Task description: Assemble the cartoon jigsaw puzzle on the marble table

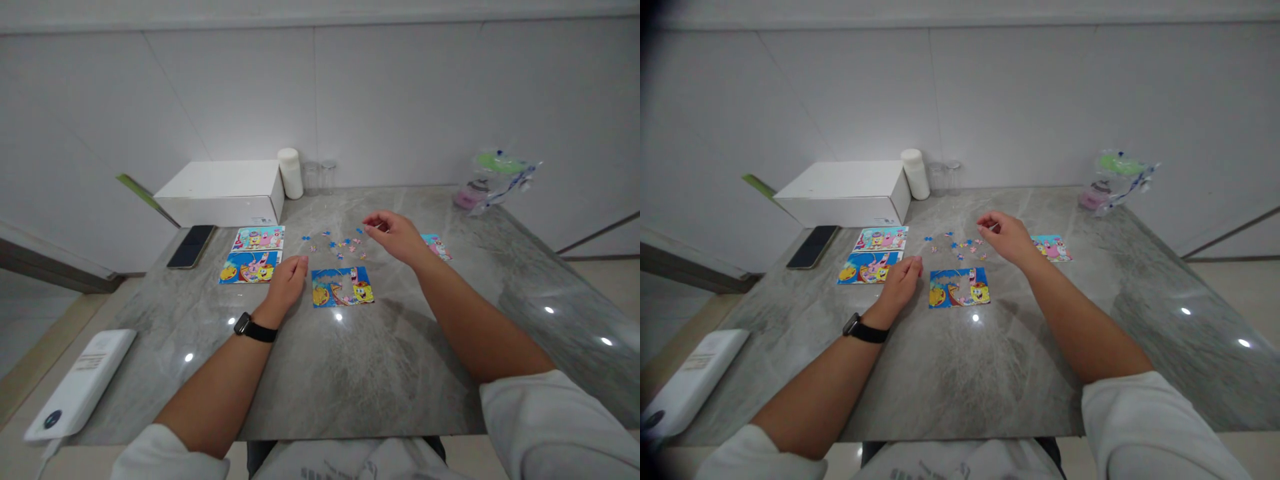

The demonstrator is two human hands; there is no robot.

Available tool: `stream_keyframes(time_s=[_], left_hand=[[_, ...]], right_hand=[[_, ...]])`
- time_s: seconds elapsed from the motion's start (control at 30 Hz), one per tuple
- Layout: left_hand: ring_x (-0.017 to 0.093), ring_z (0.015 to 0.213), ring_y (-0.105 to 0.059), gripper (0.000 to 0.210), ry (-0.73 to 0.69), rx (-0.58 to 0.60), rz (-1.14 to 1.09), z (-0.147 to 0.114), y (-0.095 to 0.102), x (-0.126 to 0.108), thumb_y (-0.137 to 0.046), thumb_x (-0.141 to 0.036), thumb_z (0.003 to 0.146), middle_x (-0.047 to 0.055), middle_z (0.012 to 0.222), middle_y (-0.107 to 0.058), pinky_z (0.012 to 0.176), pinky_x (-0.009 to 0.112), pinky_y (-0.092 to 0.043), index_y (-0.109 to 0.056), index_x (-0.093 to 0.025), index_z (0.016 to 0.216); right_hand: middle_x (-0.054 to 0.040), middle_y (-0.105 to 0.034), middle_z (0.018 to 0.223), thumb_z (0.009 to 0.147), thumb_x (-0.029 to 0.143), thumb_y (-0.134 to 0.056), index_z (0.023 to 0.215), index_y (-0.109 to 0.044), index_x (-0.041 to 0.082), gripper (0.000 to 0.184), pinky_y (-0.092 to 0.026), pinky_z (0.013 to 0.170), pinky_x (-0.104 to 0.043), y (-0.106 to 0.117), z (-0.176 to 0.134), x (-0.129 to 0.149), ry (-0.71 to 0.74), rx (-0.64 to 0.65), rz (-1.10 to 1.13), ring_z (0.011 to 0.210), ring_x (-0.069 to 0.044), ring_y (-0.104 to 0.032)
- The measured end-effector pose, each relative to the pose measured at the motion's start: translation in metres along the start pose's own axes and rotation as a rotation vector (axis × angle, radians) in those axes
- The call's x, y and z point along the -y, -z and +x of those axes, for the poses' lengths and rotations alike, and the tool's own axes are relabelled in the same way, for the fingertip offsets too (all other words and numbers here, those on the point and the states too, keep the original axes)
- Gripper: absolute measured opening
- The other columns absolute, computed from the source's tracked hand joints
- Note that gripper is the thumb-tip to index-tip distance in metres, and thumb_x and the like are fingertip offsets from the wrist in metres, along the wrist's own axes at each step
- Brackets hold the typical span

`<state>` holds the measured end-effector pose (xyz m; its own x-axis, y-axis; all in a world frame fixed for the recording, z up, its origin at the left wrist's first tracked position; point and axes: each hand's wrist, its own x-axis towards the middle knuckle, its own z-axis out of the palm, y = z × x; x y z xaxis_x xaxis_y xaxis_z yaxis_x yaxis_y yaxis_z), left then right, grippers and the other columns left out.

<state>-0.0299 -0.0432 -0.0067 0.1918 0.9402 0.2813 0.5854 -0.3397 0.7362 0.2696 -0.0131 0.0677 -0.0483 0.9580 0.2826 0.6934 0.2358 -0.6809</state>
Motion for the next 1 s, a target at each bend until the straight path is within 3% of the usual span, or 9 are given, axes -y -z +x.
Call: stream_keyframes(time_s=[0.1, 0.27, 0.33, 0.47, 0.7, 1.0], left_hand=[[0.017, 0.069, -0.055, 0.052, 0.014, -0.022, -0.036, 0.001, 0.001, 0.001, -0.034, -0.052, 0.109, 0.001, 0.068, -0.056, 0.069, 0.032, -0.040, -0.049, -0.022, 0.070], [0.017, 0.071, -0.056, 0.050, -0.028, -0.012, -0.039, 0.000, 0.001, -0.001, -0.034, -0.049, 0.108, 0.001, 0.070, -0.058, 0.070, 0.032, -0.042, -0.050, -0.022, 0.069], [0.018, 0.071, -0.057, 0.051, -0.027, -0.007, -0.024, 0.000, 0.001, -0.002, -0.034, -0.049, 0.108, 0.002, 0.070, -0.058, 0.070, 0.032, -0.043, -0.051, -0.022, 0.069], [0.018, 0.071, -0.057, 0.051, -0.008, 0.002, -0.002, -0.001, 0.001, -0.002, -0.033, -0.050, 0.108, 0.002, 0.071, -0.060, 0.072, 0.031, -0.044, -0.051, -0.022, 0.070], [0.018, 0.072, -0.057, 0.050, -0.028, 0.014, -0.004, 0.000, 0.002, -0.004, -0.033, -0.049, 0.107, 0.002, 0.072, -0.060, 0.073, 0.032, -0.043, -0.051, -0.022, 0.069], [0.018, 0.074, -0.058, 0.050, -0.041, 0.017, -0.036, -0.001, 0.001, -0.004, -0.035, -0.047, 0.108, 0.002, 0.073, -0.060, 0.072, 0.031, -0.042, -0.053, -0.021, 0.070]], right_hand=[[-0.0058, -0.079, 0.100, 0.091, 0.031, -0.069, 0.109, -0.078, 0.020, 0.023, -0.051, 0.077, -0.029, 0.003, 0.002, -0.008, -0.024, 0.024, -0.128, 0.079, -0.017, -0.066], [-0.0043, -0.082, 0.102, 0.085, 0.019, -0.077, 0.108, -0.080, 0.022, 0.024, -0.051, 0.082, -0.028, -0.002, 0.005, -0.026, -0.067, 0.322, -0.311, 0.087, -0.019, -0.072], [-0.0049, -0.082, 0.106, 0.084, 0.016, -0.077, 0.111, -0.081, 0.023, 0.028, -0.051, 0.084, -0.029, -0.007, 0.006, -0.034, -0.071, 0.374, -0.371, 0.092, -0.020, -0.073], [-0.0048, -0.082, 0.109, 0.086, 0.012, -0.073, 0.114, -0.081, 0.024, 0.032, -0.050, 0.085, -0.028, -0.020, 0.006, -0.046, -0.038, 0.407, -0.435, 0.097, -0.021, -0.073], [-0.0072, -0.080, 0.104, 0.088, 0.017, -0.073, 0.104, -0.082, 0.021, 0.018, -0.047, 0.080, -0.028, -0.034, 0.006, -0.060, 0.032, 0.443, -0.509, 0.095, -0.021, -0.071], [-0.0039, -0.077, 0.091, 0.087, 0.020, -0.073, 0.093, -0.077, 0.019, 0.007, -0.046, 0.073, -0.025, -0.026, 0.006, -0.057, -0.030, 0.449, -0.398, 0.082, -0.017, -0.068]])
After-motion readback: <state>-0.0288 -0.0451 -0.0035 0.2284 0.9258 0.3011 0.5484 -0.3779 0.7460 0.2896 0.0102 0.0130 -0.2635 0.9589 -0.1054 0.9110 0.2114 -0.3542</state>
